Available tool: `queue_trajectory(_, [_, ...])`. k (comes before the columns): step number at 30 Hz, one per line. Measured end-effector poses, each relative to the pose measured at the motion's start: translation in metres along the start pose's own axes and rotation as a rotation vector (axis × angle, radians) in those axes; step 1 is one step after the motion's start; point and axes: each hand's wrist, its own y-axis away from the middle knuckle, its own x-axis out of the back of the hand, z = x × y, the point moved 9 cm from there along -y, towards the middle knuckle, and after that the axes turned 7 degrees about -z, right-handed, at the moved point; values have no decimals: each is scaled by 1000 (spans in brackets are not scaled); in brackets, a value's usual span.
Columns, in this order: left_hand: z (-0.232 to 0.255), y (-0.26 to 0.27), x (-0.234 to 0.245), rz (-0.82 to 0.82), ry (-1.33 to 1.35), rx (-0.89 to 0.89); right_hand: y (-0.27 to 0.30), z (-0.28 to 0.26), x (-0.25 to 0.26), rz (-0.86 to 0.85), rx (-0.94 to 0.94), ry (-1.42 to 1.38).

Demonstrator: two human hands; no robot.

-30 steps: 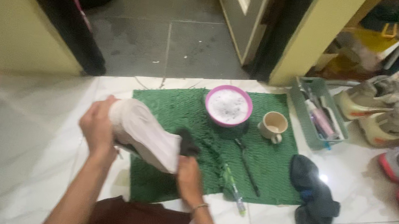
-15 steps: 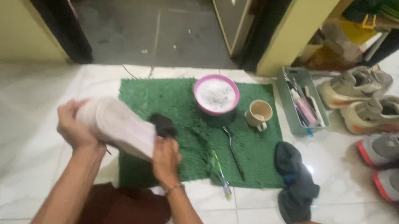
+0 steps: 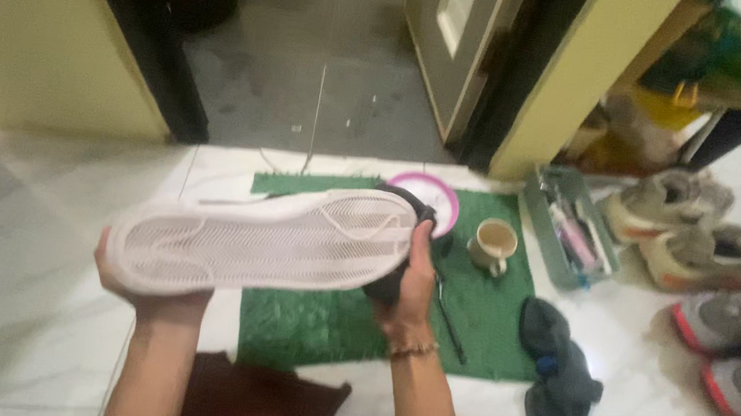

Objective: The person cleans a shoe by applying soapy water from a bowl with a cup, scrubbing the sole with a brush, and wiping the exterior with a cloth.

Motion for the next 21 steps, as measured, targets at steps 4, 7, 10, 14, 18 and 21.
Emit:
queue_trajectory(4, [-3, 7, 0, -200, -372, -23, 4, -48, -7, 145, 182, 256])
queue_trajectory(7, [2, 30, -23, -109, -384, 220, -2, -67, 1, 169, 281, 316])
queue_trajectory(10, [5, 65, -57, 63, -407, 499, -10, -83, 16, 137, 340, 426])
queue_trajectory(14, [-6, 80, -70, 204, -433, 694, -16, -92, 5, 159, 433, 880])
queue_trajectory(18, [-21, 75, -77, 15, -352, 599, -13, -102, -23, 236, 542, 1214])
queue_trajectory(21, [-20, 72, -81, -44, -454, 460, -12, -88, -13, 471, 330, 1409])
